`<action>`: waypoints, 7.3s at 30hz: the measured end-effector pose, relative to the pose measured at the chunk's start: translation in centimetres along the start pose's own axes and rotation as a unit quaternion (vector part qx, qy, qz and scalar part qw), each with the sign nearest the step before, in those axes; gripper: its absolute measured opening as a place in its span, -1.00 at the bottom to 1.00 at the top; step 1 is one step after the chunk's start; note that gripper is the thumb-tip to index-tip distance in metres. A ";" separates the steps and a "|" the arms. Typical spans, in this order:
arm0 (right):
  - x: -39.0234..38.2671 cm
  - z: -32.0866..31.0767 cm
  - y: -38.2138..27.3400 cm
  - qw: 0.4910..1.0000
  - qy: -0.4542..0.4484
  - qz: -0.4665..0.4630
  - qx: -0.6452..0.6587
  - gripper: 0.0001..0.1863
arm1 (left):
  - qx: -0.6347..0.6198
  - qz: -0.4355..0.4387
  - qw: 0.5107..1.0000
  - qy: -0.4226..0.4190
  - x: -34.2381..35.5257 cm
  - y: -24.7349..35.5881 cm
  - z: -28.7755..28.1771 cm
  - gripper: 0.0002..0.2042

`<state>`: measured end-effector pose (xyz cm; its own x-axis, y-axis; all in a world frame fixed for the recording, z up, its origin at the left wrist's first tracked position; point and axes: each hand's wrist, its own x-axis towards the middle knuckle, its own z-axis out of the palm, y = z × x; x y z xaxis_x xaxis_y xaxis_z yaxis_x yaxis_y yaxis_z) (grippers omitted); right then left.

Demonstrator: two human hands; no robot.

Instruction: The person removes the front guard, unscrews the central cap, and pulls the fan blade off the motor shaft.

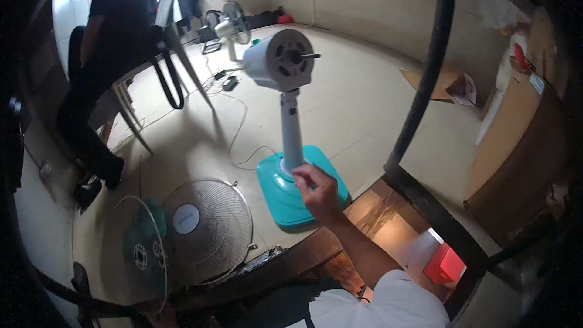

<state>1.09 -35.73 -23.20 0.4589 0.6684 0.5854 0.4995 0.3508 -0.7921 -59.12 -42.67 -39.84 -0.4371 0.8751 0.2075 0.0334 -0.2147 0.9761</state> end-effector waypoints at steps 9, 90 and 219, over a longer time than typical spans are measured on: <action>15.0 -5.2 -5.9 0.985 0.152 -0.083 -0.014 -0.79 | -0.160 -0.203 0.950 0.174 -2.4 10.3 4.8 -0.44; 5.4 -2.1 5.5 0.992 0.091 0.054 0.067 -0.65 | 0.165 0.700 0.646 -0.255 4.7 37.1 62.7 -0.70; 1.5 -14.8 14.6 0.945 0.273 -0.024 -0.181 -0.96 | 0.238 0.713 0.607 -0.258 5.1 37.5 62.6 -0.66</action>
<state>19.95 -39.36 -31.30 0.6906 0.1850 0.6992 0.7023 0.0596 -0.7094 -3.78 -19.10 1.84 0.6771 -0.0089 0.7359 0.3558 -0.8713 -0.3380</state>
